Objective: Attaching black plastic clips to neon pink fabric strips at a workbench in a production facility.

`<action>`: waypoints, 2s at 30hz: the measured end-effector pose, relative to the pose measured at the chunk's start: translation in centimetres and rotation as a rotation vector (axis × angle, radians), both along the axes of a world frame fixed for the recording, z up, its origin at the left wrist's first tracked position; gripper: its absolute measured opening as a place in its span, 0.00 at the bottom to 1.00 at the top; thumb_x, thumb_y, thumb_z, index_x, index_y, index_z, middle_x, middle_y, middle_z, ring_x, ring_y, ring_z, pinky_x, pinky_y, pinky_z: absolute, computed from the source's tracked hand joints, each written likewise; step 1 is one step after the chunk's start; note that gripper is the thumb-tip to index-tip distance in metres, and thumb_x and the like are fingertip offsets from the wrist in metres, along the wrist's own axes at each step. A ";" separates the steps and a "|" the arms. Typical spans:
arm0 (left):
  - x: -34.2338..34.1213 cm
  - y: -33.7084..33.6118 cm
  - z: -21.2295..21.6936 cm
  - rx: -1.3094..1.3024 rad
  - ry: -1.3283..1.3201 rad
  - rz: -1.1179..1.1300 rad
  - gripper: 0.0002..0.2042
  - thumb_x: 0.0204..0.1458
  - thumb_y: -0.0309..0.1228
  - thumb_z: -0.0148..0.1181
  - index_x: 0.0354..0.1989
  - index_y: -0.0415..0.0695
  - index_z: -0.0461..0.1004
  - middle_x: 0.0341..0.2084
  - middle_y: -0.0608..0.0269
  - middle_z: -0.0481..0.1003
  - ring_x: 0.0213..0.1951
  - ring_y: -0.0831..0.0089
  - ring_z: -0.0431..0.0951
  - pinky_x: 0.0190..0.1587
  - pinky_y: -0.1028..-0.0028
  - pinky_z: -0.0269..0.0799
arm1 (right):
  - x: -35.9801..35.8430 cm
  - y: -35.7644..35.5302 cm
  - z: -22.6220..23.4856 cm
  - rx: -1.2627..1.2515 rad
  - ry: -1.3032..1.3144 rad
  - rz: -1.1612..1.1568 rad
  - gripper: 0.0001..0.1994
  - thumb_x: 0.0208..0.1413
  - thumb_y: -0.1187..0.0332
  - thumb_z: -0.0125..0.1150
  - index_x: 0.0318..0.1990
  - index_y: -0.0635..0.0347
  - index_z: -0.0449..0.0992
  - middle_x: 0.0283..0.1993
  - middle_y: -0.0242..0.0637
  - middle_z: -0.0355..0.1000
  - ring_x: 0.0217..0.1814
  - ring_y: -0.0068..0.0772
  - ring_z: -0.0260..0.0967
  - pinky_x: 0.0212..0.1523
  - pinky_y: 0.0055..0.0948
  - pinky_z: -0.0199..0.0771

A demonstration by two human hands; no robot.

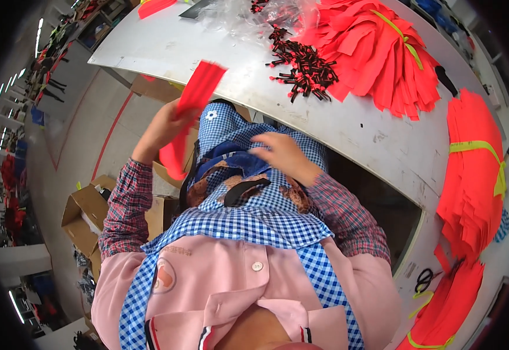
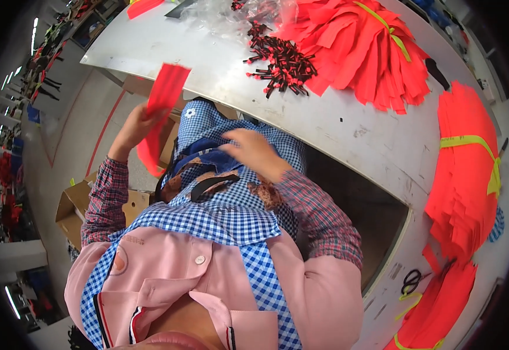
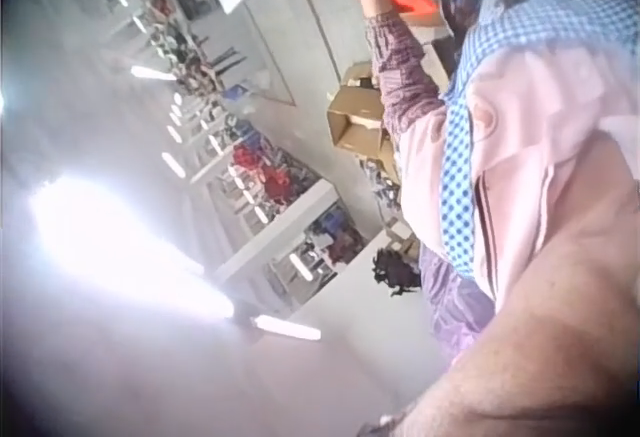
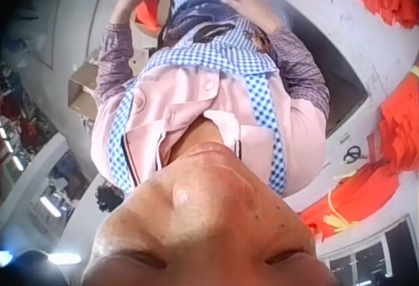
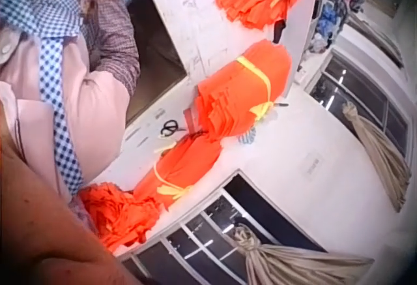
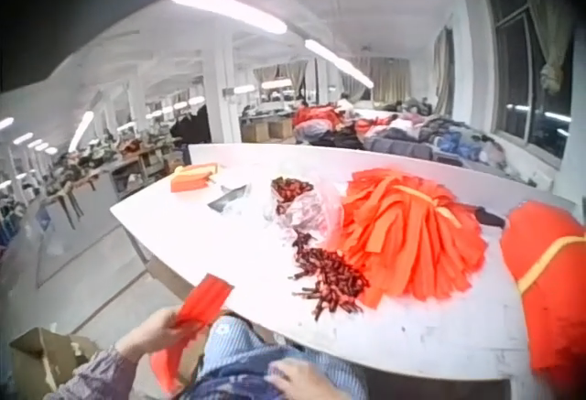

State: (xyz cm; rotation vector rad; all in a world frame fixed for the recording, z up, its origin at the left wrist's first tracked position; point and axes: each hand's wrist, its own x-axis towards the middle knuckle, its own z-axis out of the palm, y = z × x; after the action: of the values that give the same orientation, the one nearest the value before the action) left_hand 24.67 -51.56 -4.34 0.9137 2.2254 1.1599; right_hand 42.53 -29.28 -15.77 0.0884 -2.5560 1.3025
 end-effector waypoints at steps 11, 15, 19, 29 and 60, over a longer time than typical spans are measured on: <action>-8.2 -3.0 -20.1 -0.299 0.582 0.471 0.08 0.48 0.31 0.56 0.36 0.45 0.77 0.31 0.46 0.77 0.38 0.48 0.76 0.41 0.55 0.72 | 10.7 5.7 -8.9 0.045 -0.294 -0.951 0.10 0.51 0.66 0.62 0.33 0.63 0.71 0.33 0.44 0.72 0.33 0.43 0.71 0.33 0.36 0.70; -14.8 -6.4 -20.9 -0.232 0.374 0.387 0.17 0.51 0.44 0.58 0.40 0.43 0.76 0.30 0.48 0.78 0.35 0.53 0.78 0.37 0.61 0.71 | 9.5 4.4 -7.6 0.307 -0.236 -0.792 0.09 0.52 0.67 0.60 0.34 0.63 0.71 0.31 0.44 0.71 0.33 0.47 0.70 0.33 0.38 0.70; -10.9 -2.0 -10.7 -0.252 -0.017 0.059 0.21 0.55 0.48 0.55 0.39 0.38 0.76 0.22 0.60 0.75 0.26 0.72 0.75 0.30 0.69 0.69 | 9.1 2.8 -0.7 0.325 -0.293 -0.769 0.16 0.52 0.62 0.61 0.42 0.66 0.72 0.41 0.48 0.73 0.42 0.48 0.72 0.39 0.39 0.72; 2.9 4.4 -1.8 0.005 -0.428 -0.511 0.17 0.58 0.39 0.55 0.46 0.36 0.73 0.28 0.62 0.76 0.32 0.80 0.73 0.36 0.76 0.70 | -0.9 -1.3 9.5 -0.618 -0.033 -0.355 0.08 0.56 0.70 0.60 0.36 0.68 0.76 0.28 0.29 0.73 0.31 0.12 0.66 0.32 0.15 0.68; -2.6 18.2 -3.1 0.456 0.513 -0.451 0.12 0.45 0.22 0.62 0.40 0.41 0.77 0.26 0.58 0.74 0.28 0.66 0.75 0.29 0.74 0.71 | -7.8 5.5 4.5 -1.635 -0.002 -0.210 0.08 0.65 0.66 0.42 0.39 0.58 0.67 0.26 0.27 0.66 0.23 0.17 0.59 0.27 0.20 0.66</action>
State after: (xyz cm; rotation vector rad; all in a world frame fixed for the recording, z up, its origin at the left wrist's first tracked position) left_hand 22.05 -33.37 -7.40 1.9706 1.9559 1.3334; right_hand 34.77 -23.81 -11.25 -0.4606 -0.7877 2.6780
